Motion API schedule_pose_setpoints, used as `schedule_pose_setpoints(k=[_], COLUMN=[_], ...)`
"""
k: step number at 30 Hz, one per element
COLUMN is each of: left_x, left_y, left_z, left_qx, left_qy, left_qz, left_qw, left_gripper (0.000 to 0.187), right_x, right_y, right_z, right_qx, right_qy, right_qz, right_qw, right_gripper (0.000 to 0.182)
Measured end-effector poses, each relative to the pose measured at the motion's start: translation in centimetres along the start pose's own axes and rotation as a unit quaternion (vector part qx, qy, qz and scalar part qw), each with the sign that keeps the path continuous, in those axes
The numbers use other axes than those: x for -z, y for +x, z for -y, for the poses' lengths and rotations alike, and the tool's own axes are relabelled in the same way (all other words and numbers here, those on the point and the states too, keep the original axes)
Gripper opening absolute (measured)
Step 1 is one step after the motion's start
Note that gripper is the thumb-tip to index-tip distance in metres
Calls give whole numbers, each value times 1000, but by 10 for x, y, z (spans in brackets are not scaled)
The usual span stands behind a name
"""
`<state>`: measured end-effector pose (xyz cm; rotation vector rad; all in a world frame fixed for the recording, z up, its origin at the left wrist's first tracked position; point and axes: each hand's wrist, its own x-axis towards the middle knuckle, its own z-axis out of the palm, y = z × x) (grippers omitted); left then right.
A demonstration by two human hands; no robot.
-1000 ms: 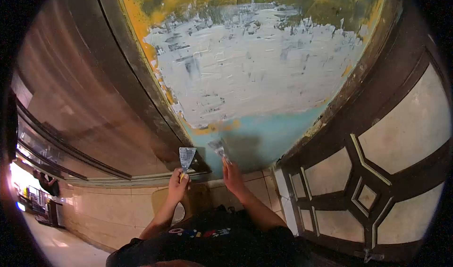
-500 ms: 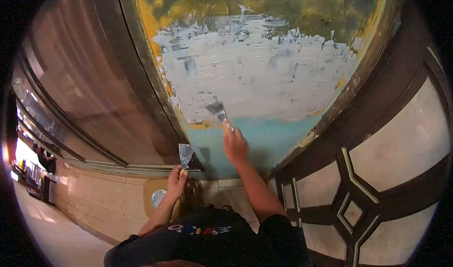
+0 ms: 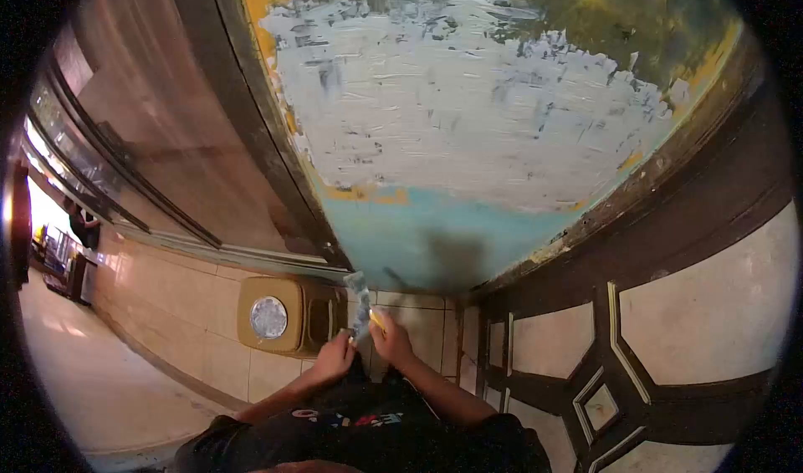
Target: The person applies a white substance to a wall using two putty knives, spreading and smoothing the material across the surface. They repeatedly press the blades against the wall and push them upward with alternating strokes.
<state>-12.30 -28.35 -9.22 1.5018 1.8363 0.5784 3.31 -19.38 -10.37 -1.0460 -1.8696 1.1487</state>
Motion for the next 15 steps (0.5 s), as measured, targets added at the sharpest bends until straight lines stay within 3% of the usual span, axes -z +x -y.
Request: schedule_pose_setpoints(k=[1,3,4,5,7,8,9,10,12,13,15], left_x=[-4,-8,13,31,45,46,48,48,58,74,76], left_y=[1,1,8,15,12,5,-2,-4,-7,-9,-40], left_z=[6,28,24,26,16,11,12,28,64,76,118], left_qx=[1,6,47,25,-18,-41,-59,-52,-16,31,38], left_qy=[-1,-45,-26,-54,51,56,60,77,15,-13,-26], left_qz=[-3,-127,-157,-189,-153,-112,-73,-77,-183,-166,-159], left_qw=[1000,991,986,980,987,991,994,993,983,986,986], left_gripper=[29,28,24,21,22,23,24,24,26,27,30], right_x=[6,12,11,3,-19,-36,-39,-38,-45,-60,-104], right_y=[12,22,18,15,3,3,12,28,34,30,7], right_z=[13,36,41,41,37,17,30,47,57,55,49], right_qx=[2,-107,-102,-105,10,-31,-72,-115,-90,-103,-27], right_qy=[0,25,22,23,-20,-70,-26,19,10,16,4], right_qz=[3,17,19,13,32,14,-3,-14,-27,-4,67], right_qw=[1000,994,994,994,999,997,997,993,996,995,997], right_gripper=[36,36,36,36,36,37,37,37,37,37,39])
